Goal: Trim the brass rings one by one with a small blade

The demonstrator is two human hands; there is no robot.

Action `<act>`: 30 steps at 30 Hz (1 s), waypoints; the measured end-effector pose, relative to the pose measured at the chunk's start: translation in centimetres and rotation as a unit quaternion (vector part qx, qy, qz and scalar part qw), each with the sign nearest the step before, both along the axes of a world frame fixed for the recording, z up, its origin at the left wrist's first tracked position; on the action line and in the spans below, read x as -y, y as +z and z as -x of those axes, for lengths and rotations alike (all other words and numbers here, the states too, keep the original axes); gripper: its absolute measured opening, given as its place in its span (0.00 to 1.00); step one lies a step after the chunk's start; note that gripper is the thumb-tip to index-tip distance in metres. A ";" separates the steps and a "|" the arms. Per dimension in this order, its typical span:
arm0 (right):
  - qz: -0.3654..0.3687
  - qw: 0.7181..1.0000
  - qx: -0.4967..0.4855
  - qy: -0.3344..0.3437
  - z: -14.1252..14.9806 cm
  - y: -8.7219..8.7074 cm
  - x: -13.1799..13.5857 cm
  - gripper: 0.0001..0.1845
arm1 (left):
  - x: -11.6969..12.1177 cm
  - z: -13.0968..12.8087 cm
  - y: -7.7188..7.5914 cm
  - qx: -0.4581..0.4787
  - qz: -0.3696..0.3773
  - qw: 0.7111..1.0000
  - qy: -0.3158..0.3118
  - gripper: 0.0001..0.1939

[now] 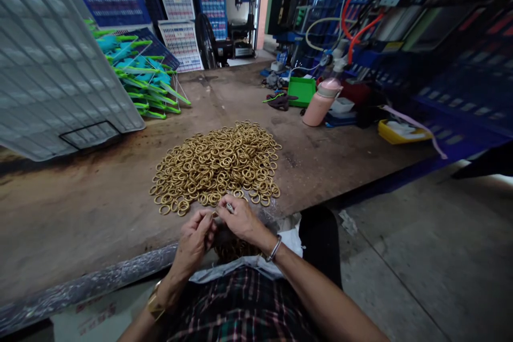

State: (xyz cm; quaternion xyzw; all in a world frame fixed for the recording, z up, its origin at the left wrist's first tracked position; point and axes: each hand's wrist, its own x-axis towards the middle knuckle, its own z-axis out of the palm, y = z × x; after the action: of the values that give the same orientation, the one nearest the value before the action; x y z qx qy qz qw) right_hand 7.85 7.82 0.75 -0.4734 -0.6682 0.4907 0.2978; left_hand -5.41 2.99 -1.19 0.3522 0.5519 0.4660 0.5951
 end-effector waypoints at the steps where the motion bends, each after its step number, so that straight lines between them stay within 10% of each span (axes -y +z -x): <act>1: -0.016 1.000 0.012 0.004 0.0 0.1 0.0 0.08 | 0.0 0.0 0.0 -0.005 0.002 1.000 0.005 0.17; 23: 0.031 0.999 -0.023 0.017 0.5 0.7 0.6 0.06 | 1.0 0.1 0.6 0.169 0.017 0.985 -0.037 0.13; 30: -0.127 0.980 0.147 0.036 -0.1 0.2 1.5 0.08 | 1.0 0.1 0.6 0.112 -0.009 0.993 -0.022 0.14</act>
State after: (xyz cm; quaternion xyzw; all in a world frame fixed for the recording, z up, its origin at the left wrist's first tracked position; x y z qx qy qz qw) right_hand 7.96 6.36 0.95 -0.4745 -0.7782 0.3370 0.2362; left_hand -5.53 2.01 -0.60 0.3151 0.4695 0.4944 0.6602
